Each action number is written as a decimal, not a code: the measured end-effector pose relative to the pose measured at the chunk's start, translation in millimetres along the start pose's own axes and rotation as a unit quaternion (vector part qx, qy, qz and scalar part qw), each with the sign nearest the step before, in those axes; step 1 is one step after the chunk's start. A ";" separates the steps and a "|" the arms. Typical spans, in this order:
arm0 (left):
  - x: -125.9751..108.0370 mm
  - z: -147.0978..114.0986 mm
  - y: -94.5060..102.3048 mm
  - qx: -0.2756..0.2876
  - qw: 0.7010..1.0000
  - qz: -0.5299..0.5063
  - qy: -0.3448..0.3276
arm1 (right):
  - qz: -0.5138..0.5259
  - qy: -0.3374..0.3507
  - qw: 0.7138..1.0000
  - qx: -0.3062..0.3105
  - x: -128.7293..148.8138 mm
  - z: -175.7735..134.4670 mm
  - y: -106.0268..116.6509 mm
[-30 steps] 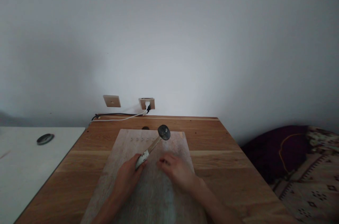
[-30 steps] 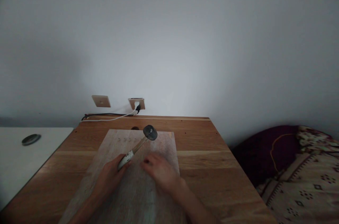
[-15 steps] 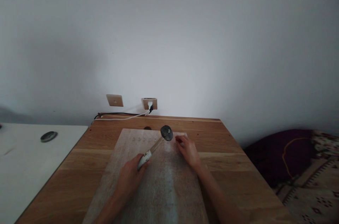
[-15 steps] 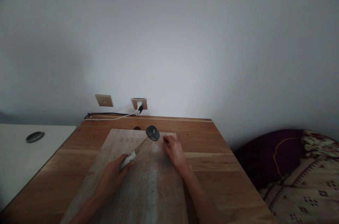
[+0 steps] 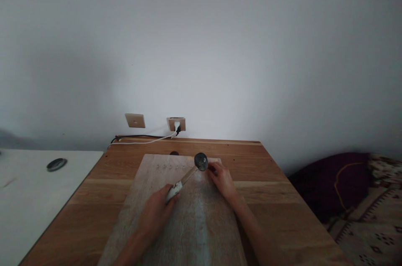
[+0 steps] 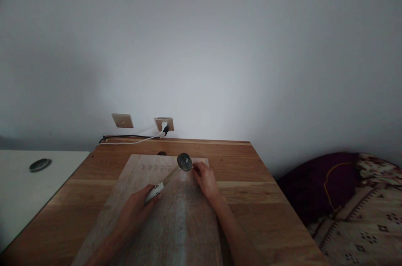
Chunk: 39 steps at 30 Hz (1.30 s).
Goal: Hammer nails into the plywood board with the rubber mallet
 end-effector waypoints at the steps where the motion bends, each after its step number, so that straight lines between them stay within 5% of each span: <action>1: -3.5 1.5 -1.6 0.004 1.000 -0.001 -0.001 | 0.002 -0.004 1.000 0.002 -0.8 0.0 0.0; 12: -16.9 13.5 -23.7 0.045 0.996 0.071 -0.001 | 0.022 -0.064 0.994 -0.087 -35.7 -40.4 44.0; 19: -20.8 7.2 -20.8 0.037 0.997 0.061 -0.007 | 0.041 -0.079 0.991 -0.103 -23.0 -70.4 59.5; 33: -20.1 -35.8 -33.7 -0.044 0.967 0.216 -0.126 | 0.092 -0.189 0.965 -0.155 -20.0 -143.1 79.4; 39: -31.9 -48.7 -37.1 -0.082 0.946 0.246 -0.194 | 0.058 -0.155 0.977 -0.137 -11.2 -155.8 74.4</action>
Point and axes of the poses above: each hand's wrist, its own z-axis towards the middle knuckle, its own y-axis out of the back of the hand, x = y × z, the point moved 10 cm from there along z, towards the middle knuckle, and after that the axes turned 4 degrees about -z, right-handed, at the moved point
